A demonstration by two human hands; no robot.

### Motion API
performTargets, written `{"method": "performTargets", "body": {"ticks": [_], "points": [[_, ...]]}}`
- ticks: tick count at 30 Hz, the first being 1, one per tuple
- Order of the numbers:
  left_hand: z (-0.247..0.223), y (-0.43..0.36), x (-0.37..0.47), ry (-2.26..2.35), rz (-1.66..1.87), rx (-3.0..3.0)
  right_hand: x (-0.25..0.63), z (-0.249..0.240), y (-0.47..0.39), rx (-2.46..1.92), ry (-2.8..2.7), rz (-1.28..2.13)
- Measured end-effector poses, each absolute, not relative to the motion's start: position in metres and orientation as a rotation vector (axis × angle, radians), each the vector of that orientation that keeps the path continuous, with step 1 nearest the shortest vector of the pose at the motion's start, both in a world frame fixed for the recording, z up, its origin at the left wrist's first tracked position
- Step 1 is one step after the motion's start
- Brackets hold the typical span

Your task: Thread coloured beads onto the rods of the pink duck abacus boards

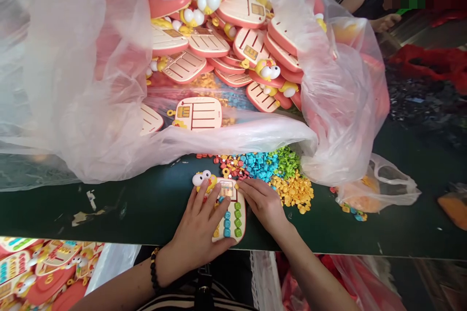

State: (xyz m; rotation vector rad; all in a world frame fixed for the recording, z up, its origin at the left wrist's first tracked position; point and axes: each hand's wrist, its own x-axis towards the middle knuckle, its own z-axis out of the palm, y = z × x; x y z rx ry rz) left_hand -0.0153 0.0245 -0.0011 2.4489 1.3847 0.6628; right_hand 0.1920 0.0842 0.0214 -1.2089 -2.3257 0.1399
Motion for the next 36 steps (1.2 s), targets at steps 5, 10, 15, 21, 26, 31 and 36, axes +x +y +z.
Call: {"method": "performTargets", "body": {"ticks": [5,10,15,21,26,31,36], "points": [[0.001,0.025,-0.016,1.374,0.618,2.448,0.196,0.016,0.085,-1.209,-2.329,0.188],[0.001,0.025,-0.016,1.376,0.626,2.442,0.199,0.018,0.087,-1.2,-2.368,0.218],[0.0,0.024,-0.016,1.373,0.612,2.445,0.201,0.025,0.089,-1.126,-2.501,0.144],[0.0,0.024,-0.016,1.372,0.608,2.442,0.203,0.039,0.094,-0.975,-2.705,-0.004],[0.0,0.024,-0.015,1.368,0.611,2.443,0.203,0.049,0.1,-0.863,-2.846,0.046],[0.0,0.024,-0.015,1.37,0.638,2.452,0.2,0.05,0.108,-0.866,-2.862,0.15],[0.0,0.025,-0.015,1.353,0.643,2.456,0.195,0.049,0.124,-1.243,-2.609,0.699]]}}
